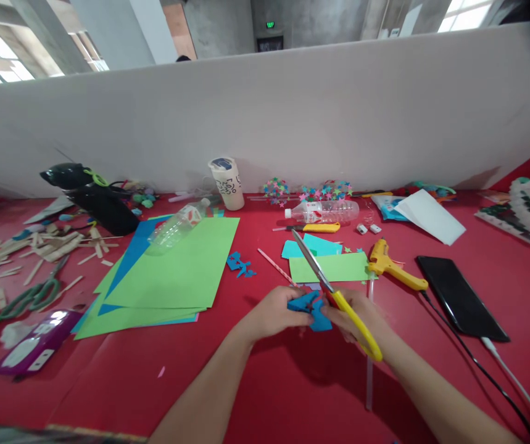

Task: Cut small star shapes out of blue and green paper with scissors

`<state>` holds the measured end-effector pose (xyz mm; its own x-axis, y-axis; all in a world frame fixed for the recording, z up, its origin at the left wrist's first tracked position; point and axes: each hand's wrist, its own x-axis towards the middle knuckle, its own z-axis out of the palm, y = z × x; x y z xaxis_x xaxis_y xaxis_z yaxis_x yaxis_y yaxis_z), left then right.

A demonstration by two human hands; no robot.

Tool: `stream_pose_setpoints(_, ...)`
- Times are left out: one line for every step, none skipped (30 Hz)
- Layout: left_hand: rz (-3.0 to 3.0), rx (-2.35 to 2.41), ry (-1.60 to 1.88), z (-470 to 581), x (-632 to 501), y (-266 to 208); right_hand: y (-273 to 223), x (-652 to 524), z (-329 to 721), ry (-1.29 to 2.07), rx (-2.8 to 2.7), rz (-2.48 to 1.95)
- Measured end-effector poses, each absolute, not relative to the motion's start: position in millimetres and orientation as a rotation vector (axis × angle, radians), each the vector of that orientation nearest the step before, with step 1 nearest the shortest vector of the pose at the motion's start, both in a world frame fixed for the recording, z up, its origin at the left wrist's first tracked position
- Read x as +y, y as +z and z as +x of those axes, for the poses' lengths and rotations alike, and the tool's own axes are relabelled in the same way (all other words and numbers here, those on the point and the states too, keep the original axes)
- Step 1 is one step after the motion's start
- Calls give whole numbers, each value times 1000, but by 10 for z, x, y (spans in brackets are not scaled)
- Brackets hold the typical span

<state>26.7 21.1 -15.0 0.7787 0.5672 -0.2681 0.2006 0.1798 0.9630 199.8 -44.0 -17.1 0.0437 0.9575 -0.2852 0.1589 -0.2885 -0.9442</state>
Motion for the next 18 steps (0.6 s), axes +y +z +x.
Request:
stream_pose_setpoints(1376, 681, 296, 284, 198, -163, -180, -439, 1997, 1310, -1157, -1563)
stream_pose_setpoints(1356, 689, 321, 296, 193, -173, -187, -439, 2000, 1292, -1153, -1566)
stream_pose_setpoints(1332, 700, 362, 304, 193, -178, -194, -439, 2008, 1276, -1151, -1566)
stream_pose_setpoints(1306, 711, 407, 308, 196, -179, -202, -438, 2018, 1264, -1149, -1564)
stream_pose_setpoints(1281, 719, 450, 311, 201, -176, -211, -438, 2029, 1259, -1145, -1555)
stream_pose_setpoints(1261, 721, 480, 312, 204, -170, -223, -437, 2039, 1264, -1142, -1540)
stream_pose_setpoints(1248, 719, 495, 313, 205, -161, -238, -437, 2048, 1274, -1140, -1524)
stream_pose_setpoints(1243, 716, 494, 313, 203, -151, -257, -436, 2054, 1285, -1139, -1509)
stream_pose_setpoints(1245, 713, 482, 314, 198, -141, -278, -436, 2057, 1289, -1138, -1498)
stream_pose_setpoints(1248, 710, 467, 316, 190, -131, -299, -437, 2057, 1289, -1137, -1491)
stream_pose_setpoints(1245, 707, 456, 319, 181, -123, -316, -438, 2055, 1287, -1135, -1491)
stream_pose_setpoints(1235, 705, 450, 323, 172, -116, -325, -441, 2050, 1281, -1130, -1497)
stream_pose_setpoints(1218, 705, 450, 327, 164, -112, -326, -444, 2045, 1276, -1123, -1501)
stream_pose_setpoints(1195, 705, 445, 331, 158, -110, -317, -449, 2039, 1271, -1116, -1507)
stream_pose_setpoints(1168, 705, 437, 335, 154, -110, -300, -455, 2033, 1264, -1115, -1514)
stream_pose_setpoints(1141, 705, 420, 339, 152, -113, -279, -462, 2028, 1252, -1116, -1520)
stream_pose_setpoints(1110, 706, 399, 340, 152, -118, -257, -470, 2023, 1237, -1122, -1535)
stream_pose_setpoints(1076, 709, 379, 341, 153, -125, -239, -478, 2020, 1219, -1150, -1543)
